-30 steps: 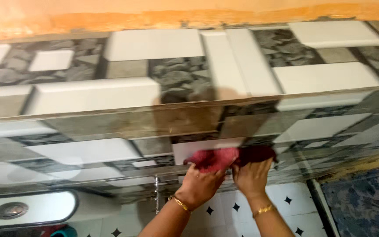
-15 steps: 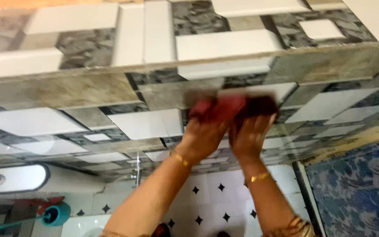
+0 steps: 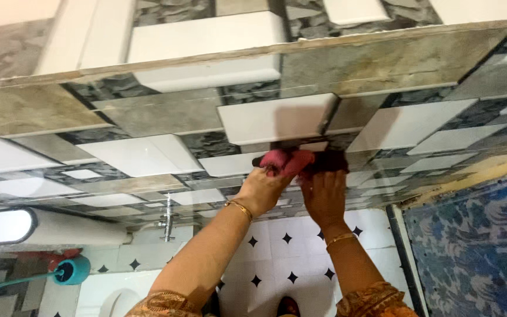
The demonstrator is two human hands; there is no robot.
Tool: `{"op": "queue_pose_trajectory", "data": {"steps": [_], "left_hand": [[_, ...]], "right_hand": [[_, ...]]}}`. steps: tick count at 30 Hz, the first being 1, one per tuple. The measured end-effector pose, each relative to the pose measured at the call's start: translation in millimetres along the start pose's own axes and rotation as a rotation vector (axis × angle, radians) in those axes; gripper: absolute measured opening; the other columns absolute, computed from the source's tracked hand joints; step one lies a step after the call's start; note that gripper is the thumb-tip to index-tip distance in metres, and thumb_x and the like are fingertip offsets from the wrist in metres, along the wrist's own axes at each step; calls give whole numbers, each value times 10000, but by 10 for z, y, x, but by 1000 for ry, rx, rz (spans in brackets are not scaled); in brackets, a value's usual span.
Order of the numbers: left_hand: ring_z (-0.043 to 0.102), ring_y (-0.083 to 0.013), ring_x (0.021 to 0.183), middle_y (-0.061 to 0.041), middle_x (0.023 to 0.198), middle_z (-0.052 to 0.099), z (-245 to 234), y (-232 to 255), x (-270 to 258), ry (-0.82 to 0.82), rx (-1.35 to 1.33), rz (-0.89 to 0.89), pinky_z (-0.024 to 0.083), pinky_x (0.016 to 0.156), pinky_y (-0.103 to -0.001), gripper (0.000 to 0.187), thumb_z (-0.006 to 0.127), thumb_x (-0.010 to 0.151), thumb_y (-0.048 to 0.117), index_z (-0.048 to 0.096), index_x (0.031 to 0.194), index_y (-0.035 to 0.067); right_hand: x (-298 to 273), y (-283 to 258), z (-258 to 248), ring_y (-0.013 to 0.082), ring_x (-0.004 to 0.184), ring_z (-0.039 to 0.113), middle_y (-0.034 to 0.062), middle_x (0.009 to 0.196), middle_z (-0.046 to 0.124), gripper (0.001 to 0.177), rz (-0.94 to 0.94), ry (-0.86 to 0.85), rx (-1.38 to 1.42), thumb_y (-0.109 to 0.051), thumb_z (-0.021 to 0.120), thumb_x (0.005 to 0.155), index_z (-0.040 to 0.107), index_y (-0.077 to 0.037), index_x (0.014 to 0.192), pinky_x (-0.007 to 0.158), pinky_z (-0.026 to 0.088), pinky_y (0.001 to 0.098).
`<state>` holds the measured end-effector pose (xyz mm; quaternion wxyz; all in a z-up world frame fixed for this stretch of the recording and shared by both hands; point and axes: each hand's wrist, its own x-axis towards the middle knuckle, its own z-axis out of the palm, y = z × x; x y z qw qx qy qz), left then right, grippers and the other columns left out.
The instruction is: The person cleans a bathroom using a pink cloth. They wipe the tiled countertop, the toilet seat, and the toilet cistern. The person repeatedly dips the cloth into a bucket of water to rinse it. They also move various toiletries and a blue container on the counter to clean underneath them.
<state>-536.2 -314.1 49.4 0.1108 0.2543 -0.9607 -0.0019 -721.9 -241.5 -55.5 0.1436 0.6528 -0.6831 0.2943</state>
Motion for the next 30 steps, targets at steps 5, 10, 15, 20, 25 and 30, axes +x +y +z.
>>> {"op": "queue_pose_trajectory", "data": {"steps": [5,10,15,20,25,30], "left_hand": [[647,-262,1082,-58,1114,726,252,16,53,-280,96,-73,471,930,-425,559,591,909,151,503,1460,181],[647,-251,1156,-24,1117,744,-25,128,433,19,107,-2,488,962,-403,330,585,919,187,641,1234,265],[653,-164,1128,24,1264,699,-781,514,1215,199,183,112,491,942,-421,534,621,909,145,550,1437,184],[651,-244,1090,-59,1231,703,-1162,772,1452,408,236,110,491,937,-413,720,615,812,119,503,1522,169],[639,-299,1133,-102,1104,724,-325,678,1254,90,103,50,458,957,-420,355,605,848,135,689,1186,208],[642,-230,1126,-27,1082,738,569,571,767,-119,279,89,403,994,-391,540,561,869,163,548,1409,139]], "right_hand": [[-88,91,-79,537,1154,497,288,1184,539,513,-26,-60,15,-445,647,936,607,42,1089,1044,338,714],[164,398,-69,609,1294,397,427,1305,435,585,155,17,95,-454,545,1054,528,92,1262,1192,265,744],[868,826,-538,639,1450,255,465,1508,312,626,209,363,133,-447,522,1132,447,126,1371,1235,162,705],[1146,1050,-798,624,1488,260,425,1543,337,568,211,532,180,-409,508,1164,467,123,1358,1266,158,705],[565,966,-298,638,1394,326,437,1431,389,472,317,348,89,-332,564,1024,542,104,1204,1212,230,680],[45,874,-329,541,1303,448,334,1358,489,437,281,96,235,-352,612,1014,568,42,1199,1150,359,614]]}}
